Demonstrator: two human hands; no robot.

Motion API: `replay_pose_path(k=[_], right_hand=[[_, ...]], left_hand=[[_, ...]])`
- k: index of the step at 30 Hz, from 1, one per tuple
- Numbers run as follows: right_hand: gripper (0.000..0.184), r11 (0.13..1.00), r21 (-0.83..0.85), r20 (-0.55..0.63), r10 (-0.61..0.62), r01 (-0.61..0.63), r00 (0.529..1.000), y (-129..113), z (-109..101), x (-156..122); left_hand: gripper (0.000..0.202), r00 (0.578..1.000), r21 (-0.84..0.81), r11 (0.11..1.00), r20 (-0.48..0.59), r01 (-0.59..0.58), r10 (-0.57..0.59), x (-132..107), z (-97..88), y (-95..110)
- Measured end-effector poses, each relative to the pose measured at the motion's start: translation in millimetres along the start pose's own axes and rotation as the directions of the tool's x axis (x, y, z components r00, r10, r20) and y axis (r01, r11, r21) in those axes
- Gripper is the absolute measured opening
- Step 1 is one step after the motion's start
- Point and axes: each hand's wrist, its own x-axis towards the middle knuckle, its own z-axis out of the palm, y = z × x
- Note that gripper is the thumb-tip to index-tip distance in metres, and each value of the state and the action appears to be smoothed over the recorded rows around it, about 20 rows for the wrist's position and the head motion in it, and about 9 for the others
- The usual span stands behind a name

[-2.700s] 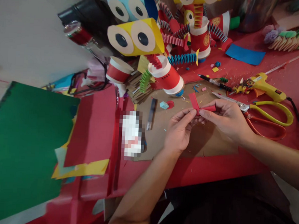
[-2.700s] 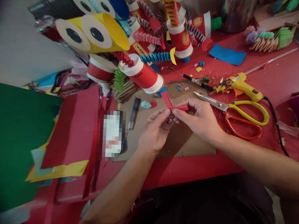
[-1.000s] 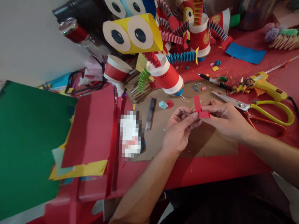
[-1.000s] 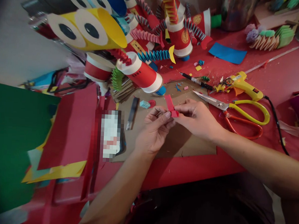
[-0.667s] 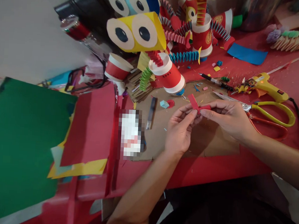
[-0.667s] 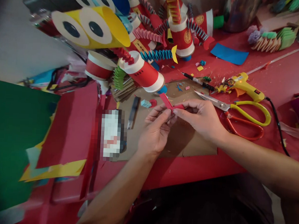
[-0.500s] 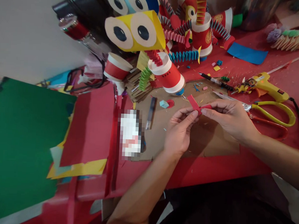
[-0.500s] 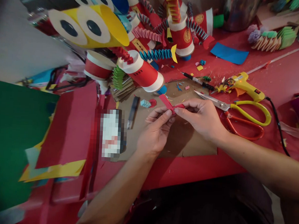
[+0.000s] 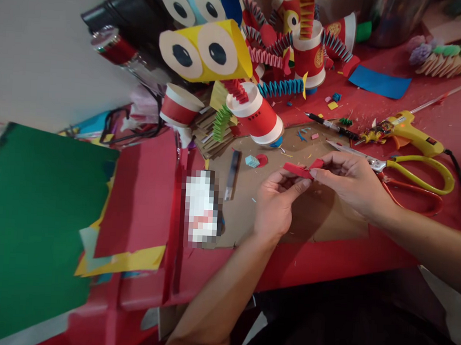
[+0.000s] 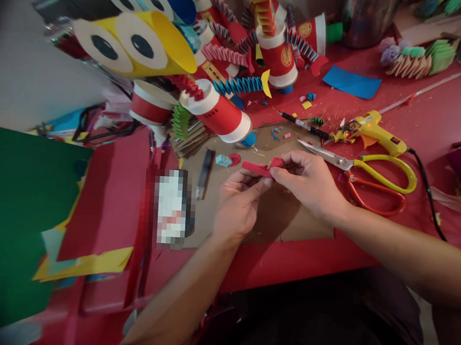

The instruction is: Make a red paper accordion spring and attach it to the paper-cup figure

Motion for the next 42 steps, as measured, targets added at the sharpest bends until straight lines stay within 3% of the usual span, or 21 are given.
replay_pose_path(k=[3,7,11,16,19,23,26,30,34,39,42], right_hand=[[0.015,1.0,-0.012,0.019,-0.028,0.028,0.999,3,0,1],[0.016,0.996,-0.07,0.008,-0.059,0.06,0.998,5,0,1],[0.017,0.998,-0.056,0.037,-0.03,0.032,0.999,6,0,1],[0.021,0.995,-0.082,0.055,-0.05,0.054,0.997,4,4,-2],[0.027,0.965,-0.23,0.083,-0.11,0.127,0.99,3,6,-5],[0.02,0.849,-0.497,0.116,-0.141,0.18,0.983,5,7,-8],[0.024,0.793,-0.568,0.122,-0.184,0.221,0.975,7,7,-8],[0.028,0.797,-0.552,0.132,-0.206,0.244,0.97,5,8,-9],[0.024,0.849,-0.493,0.135,-0.141,0.19,0.981,1,6,-9],[0.023,0.964,-0.263,0.147,-0.003,0.043,0.989,-1,5,-8],[0.035,0.99,-0.115,0.168,0.099,-0.08,0.981,0,5,-6]], left_hand=[[0.026,1.0,0.035,0.999,-0.011,-0.02,0.02,-1,0.8,-1],[0.031,0.999,0.028,0.999,0.032,0.042,-0.043,0,-0.4,1],[0.021,0.996,0.041,0.996,0.037,0.083,-0.084,0,-2.9,1],[0.022,1.0,0.108,0.994,-0.004,-0.005,0.005,-4,-1.1,0],[0.02,0.998,0.068,0.997,-0.047,-0.028,0.032,-8,2.6,1],[0.018,0.997,0.003,1.0,-0.069,-0.017,0.017,-10,4.7,1],[0.018,0.997,0.002,1.0,-0.081,-0.016,0.016,-10,3.5,0],[0.015,0.997,0.007,1.0,-0.082,-0.011,0.012,-8,1.6,-2],[0.019,0.997,-0.021,1.0,-0.074,0.004,-0.005,-6,1.7,-4],[0.025,0.997,-0.036,0.999,-0.076,0.012,-0.015,-5,2.7,-4],[0.025,0.997,-0.053,0.998,-0.068,0.028,-0.031,-5,2.4,-2]])
